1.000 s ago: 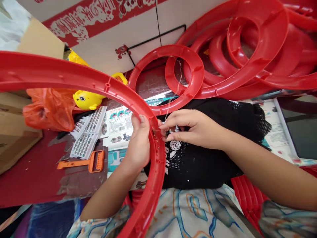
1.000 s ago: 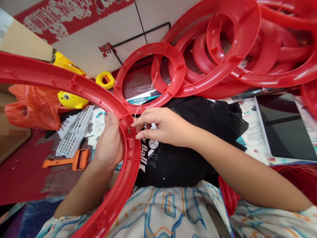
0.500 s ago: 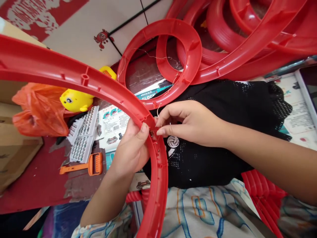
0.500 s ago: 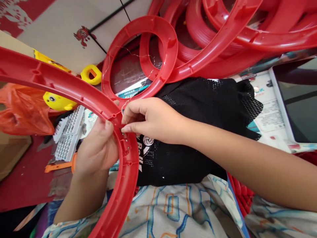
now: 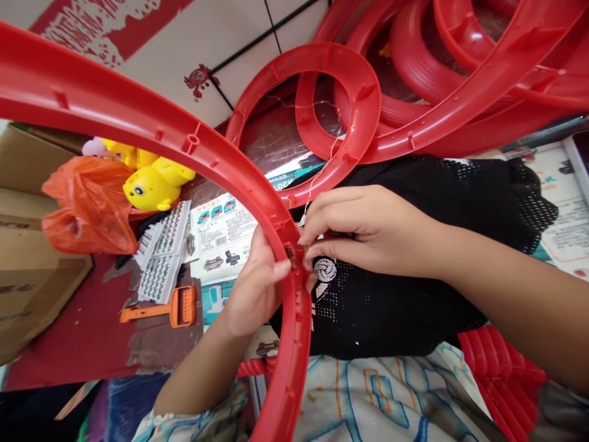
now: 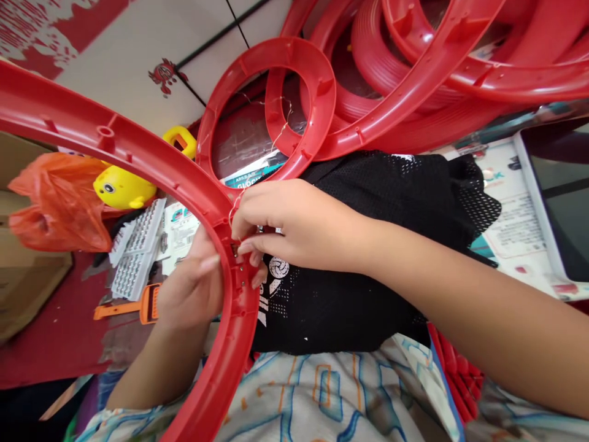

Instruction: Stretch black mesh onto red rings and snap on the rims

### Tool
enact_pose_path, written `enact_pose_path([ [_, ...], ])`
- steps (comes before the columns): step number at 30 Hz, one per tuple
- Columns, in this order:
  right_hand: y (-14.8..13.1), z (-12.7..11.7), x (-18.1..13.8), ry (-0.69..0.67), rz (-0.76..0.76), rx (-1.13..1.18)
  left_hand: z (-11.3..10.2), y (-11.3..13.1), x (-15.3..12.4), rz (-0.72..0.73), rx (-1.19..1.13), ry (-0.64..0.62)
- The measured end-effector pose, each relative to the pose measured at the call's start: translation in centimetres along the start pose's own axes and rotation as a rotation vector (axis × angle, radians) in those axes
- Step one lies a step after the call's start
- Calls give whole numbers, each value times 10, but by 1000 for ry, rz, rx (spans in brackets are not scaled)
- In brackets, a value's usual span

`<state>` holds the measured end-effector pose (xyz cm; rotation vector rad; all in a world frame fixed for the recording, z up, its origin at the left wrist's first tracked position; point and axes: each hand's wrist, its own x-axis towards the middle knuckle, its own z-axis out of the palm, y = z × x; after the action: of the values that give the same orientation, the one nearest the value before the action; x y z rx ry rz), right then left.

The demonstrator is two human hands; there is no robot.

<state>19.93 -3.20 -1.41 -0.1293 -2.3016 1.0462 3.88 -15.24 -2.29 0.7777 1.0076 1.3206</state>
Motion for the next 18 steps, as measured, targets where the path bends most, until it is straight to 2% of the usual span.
enact_pose_path([
  [3,1,4,0,36,-53,47,0,-3,-4,-55,58,-63],
  [7,2,13,-1,102,-21,201,4,-10,-9,-93,134,-70],
  [13,-2,21,1,191,165,487,14,-11,-11,-95,201,-19],
  [18,-4,19,2,82,362,739,21,-5,-11,-108,293,29],
])
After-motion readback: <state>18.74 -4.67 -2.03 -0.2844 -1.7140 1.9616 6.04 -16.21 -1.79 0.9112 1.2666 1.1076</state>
